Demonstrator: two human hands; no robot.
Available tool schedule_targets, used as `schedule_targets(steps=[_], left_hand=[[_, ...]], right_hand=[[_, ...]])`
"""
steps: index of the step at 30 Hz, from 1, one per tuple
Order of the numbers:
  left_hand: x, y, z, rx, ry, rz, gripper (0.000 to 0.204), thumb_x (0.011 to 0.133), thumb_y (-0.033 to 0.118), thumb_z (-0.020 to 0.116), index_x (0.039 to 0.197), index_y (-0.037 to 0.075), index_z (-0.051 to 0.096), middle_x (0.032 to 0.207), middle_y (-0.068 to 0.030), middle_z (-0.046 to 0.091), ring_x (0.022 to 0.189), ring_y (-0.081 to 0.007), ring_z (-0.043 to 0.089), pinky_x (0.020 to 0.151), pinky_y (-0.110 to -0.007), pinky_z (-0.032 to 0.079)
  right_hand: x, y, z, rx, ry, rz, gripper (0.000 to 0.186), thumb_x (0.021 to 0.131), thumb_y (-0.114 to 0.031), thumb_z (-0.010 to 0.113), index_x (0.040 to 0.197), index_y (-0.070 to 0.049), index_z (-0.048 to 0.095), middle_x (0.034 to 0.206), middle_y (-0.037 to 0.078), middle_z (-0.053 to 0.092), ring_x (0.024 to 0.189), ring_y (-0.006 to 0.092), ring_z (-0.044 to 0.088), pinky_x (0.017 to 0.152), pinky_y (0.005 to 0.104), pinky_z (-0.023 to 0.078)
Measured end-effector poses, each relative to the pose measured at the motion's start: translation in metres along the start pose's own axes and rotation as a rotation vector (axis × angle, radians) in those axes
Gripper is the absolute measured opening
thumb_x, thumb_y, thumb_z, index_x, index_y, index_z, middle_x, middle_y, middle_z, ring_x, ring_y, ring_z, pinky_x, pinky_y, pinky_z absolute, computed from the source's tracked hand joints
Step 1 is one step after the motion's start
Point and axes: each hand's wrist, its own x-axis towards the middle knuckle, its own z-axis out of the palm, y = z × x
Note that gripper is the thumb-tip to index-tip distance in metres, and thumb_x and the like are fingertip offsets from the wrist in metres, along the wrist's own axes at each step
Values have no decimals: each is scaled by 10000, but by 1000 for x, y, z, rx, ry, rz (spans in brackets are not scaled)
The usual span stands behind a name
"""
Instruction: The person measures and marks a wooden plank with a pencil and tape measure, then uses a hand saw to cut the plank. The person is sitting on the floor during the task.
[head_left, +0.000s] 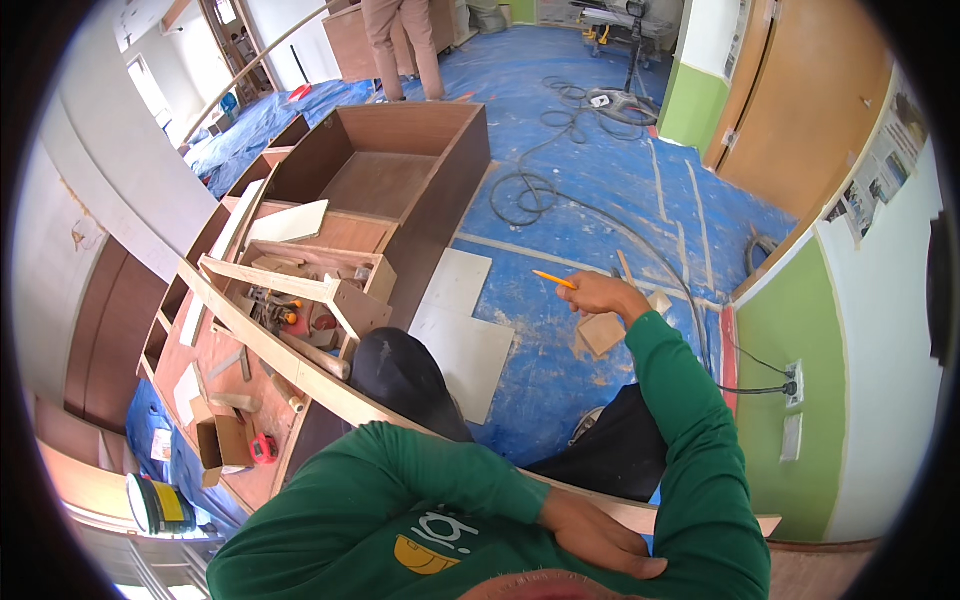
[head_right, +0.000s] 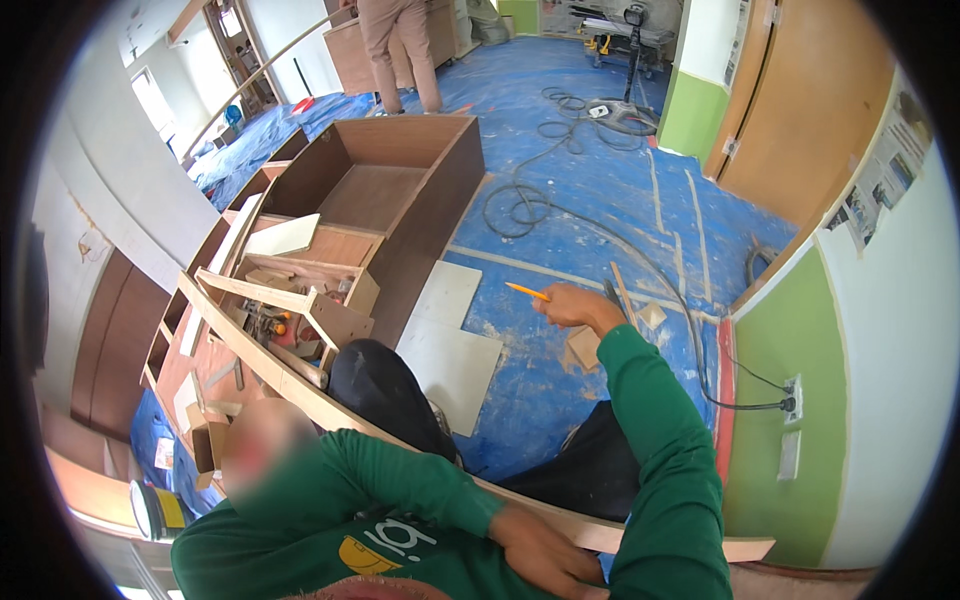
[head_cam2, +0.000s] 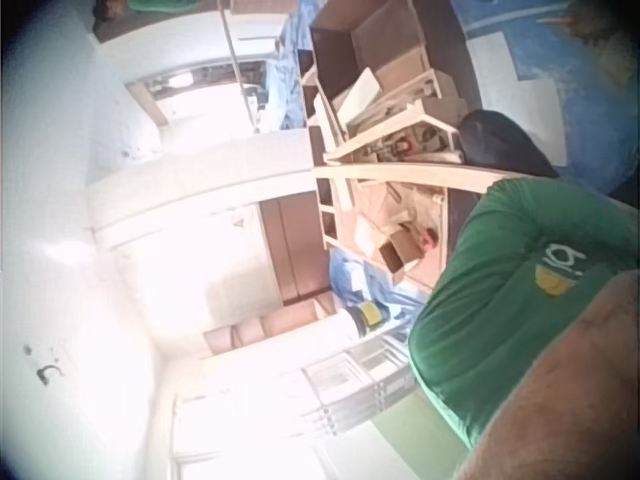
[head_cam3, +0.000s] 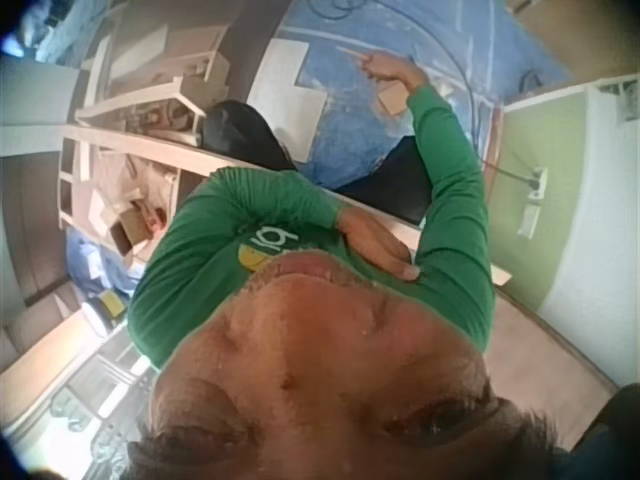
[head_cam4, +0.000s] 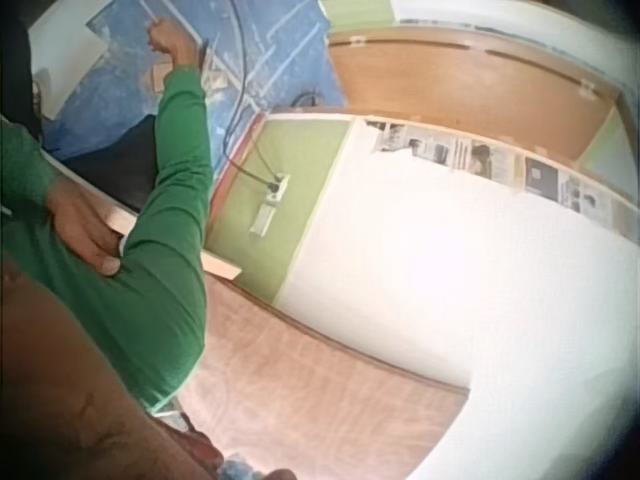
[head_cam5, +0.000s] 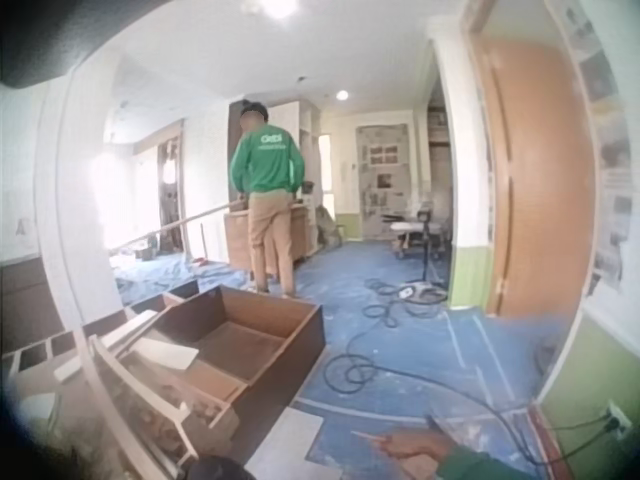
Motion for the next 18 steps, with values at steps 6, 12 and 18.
schedule_targets(steps=[6, 12, 18], left_hand=[[10, -22, 19, 83, 366, 141, 947, 1115, 721, 263, 1340, -138, 590, 1350, -279, 619, 1296, -386, 574, 1104, -490, 461], [17, -30, 13, -165, 102, 126, 895, 1132, 655, 354, 1579, -120, 328, 1661, -282, 304, 1549, -408, 279, 1274, -488, 267], [-34, 12, 8, 144, 248, -63, 914, 1125, 706, 283, 1123, -103, 709, 1080, -252, 736, 1030, -336, 695, 922, -469, 553]], right_hand=[[5, -8, -4, -107, -59, -25, 494, 1121, -463, 537, 1138, -9, 732, 916, 97, 738, 804, 225, 700, 778, 443, 555], [4, -14, 3, -49, -38, -39, 511, 1122, -461, 535, 1213, 4, 723, 997, 128, 760, 845, 233, 724, 796, 435, 567], [-1, -13, 0, -8, -40, -16, 526, 1116, -477, 543, 1238, 5, 715, 1019, 135, 758, 848, 237, 723, 796, 433, 569]])
